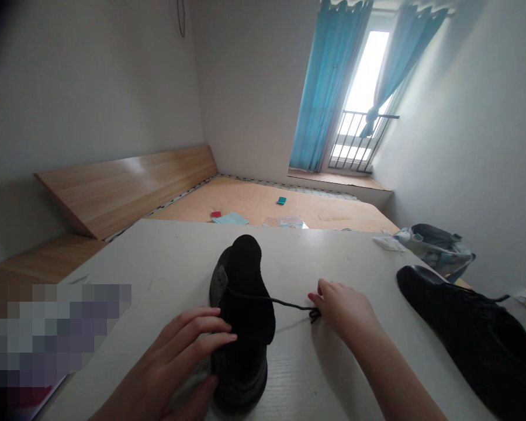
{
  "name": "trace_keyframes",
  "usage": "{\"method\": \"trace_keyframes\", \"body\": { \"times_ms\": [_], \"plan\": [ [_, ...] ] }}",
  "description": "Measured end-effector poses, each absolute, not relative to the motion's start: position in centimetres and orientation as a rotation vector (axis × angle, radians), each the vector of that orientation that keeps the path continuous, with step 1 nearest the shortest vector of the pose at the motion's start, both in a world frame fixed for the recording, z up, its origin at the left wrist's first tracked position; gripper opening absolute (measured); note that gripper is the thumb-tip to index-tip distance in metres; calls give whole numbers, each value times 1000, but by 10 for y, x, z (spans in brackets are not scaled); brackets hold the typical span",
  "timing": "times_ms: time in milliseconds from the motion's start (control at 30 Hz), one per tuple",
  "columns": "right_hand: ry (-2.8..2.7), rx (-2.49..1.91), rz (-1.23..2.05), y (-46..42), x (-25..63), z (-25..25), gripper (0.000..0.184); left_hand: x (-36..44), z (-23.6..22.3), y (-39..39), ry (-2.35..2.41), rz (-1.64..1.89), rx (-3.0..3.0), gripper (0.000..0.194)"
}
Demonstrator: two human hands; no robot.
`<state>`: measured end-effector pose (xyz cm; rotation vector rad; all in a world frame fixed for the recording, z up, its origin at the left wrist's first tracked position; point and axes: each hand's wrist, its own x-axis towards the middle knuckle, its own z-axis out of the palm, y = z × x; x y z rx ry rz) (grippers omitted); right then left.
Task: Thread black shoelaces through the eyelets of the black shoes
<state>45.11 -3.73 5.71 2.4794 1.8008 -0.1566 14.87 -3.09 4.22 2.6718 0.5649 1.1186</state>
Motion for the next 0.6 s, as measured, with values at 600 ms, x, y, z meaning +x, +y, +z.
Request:
{"method": "trace_keyframes", "body": {
  "times_ms": [600],
  "plan": [
    [2277,2260,-661,-42,407,72,39,131,43,-44,1007,1518,1906,13]
  ]
}}
